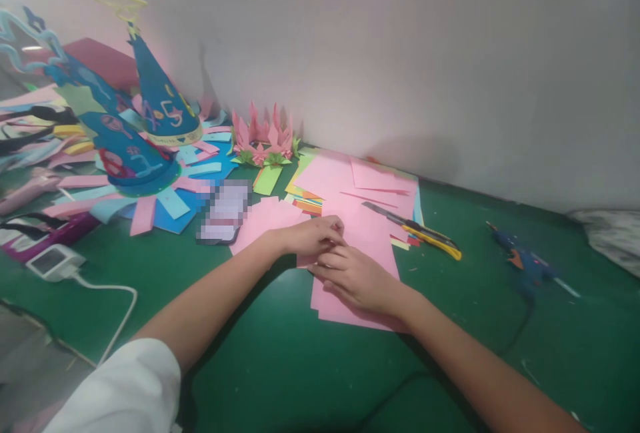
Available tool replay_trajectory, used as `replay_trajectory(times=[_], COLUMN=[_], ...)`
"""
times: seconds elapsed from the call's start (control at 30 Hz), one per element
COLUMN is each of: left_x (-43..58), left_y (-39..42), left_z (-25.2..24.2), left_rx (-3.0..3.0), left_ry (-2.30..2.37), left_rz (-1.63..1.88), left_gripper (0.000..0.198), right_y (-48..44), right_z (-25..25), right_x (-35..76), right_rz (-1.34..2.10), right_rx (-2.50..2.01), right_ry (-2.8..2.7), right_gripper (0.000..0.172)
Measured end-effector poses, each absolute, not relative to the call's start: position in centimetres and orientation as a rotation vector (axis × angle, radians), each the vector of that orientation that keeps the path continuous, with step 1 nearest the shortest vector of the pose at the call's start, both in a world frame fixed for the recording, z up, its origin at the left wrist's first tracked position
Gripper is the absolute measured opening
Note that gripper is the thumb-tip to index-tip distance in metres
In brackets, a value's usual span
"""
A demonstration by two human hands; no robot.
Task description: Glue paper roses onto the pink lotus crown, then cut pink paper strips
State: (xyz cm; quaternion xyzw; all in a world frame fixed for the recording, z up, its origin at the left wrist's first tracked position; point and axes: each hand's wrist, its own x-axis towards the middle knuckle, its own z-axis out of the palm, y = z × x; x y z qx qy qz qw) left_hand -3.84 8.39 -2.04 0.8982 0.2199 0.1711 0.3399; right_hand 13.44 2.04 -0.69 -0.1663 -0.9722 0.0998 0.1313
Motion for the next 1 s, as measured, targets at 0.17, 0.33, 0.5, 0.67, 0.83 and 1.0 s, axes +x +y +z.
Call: replay_trajectory(times=[0.17,0.33,0.5,0.67,0.83,1.0], left_x=[-3.8,-3.9,-3.9,-3.9,-3.9,-4.0], left_y=[8.2,8.2,8.2,8.0,7.9,7.3], left_z=[-1.8,-1.6,-1.7,-1.4,-1.2,-0.8], left_rx=[2.363,2.355,2.362,2.358,2.352,2.355], left_ry=[0.565,0.569,0.596,0.600,0.614,0.637], left_rz=[0.468,0.455,0.439,0.442,0.418,0.422], left_gripper=[0.022,0.021,0.025,0.025,0.025,0.022], right_y=[1.9,1.6,1.3,1.0,1.0,1.3], right_z=[-0.2,0.3,0.1,-0.1,0.1,0.1], right_x=[14.6,16.4,18.5,20.0,21.5,22.9], right_rz=[0.370,0.370,0.392,0.429,0.376,0.200], right_rx=[-0.539,-0.621,-0.686,-0.766,-0.832,-0.885], right_ry=[-2.800,-2.807,-2.750,-2.684,-2.623,-2.604], right_gripper=[0.028,0.030,0.030,0.028,0.028,0.027])
